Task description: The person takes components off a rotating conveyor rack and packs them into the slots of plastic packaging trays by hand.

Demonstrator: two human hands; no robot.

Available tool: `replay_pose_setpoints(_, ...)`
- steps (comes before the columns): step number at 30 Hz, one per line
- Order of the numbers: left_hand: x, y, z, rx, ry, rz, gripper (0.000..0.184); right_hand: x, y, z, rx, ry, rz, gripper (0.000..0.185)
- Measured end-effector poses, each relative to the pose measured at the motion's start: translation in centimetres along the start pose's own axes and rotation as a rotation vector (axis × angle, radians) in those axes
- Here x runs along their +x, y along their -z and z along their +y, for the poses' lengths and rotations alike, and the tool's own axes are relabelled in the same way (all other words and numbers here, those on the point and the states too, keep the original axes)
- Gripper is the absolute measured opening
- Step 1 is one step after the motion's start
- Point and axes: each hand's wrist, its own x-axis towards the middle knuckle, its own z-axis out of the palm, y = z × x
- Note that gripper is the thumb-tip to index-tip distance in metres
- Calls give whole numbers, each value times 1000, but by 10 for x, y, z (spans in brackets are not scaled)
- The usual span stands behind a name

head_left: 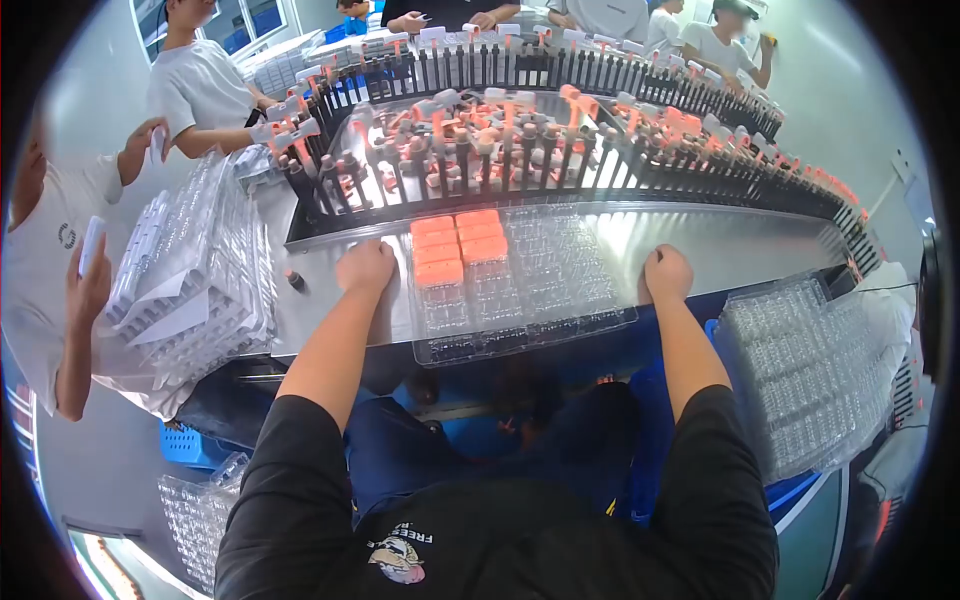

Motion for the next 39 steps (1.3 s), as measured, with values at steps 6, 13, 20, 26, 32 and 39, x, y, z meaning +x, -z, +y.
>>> replay_pose_setpoints(6,3,-3,-5,-18,17,3,44,0,-5,-1,17,-4,16,23)
replay_pose_setpoints(13,4,-8,-6,-34,-10,18,44,2,-3,-3,-30,-61,18,22)
replay_pose_setpoints(20,2,-9,-8,14,-81,98,42,-1,6,-7,-16,-38,8,21)
replay_pose_setpoints(26,5,-13,-7,-18,-52,100,41,1,11,-8,-25,-70,-27,22)
replay_pose_setpoints(32,-4,0,2,-37,13,58,39,0,5,-5,-29,-44,18,22)
replay_pose_setpoints(39,-1,-4,-1,16,-8,63,41,-1,8,-7,-53,-52,-21,21)
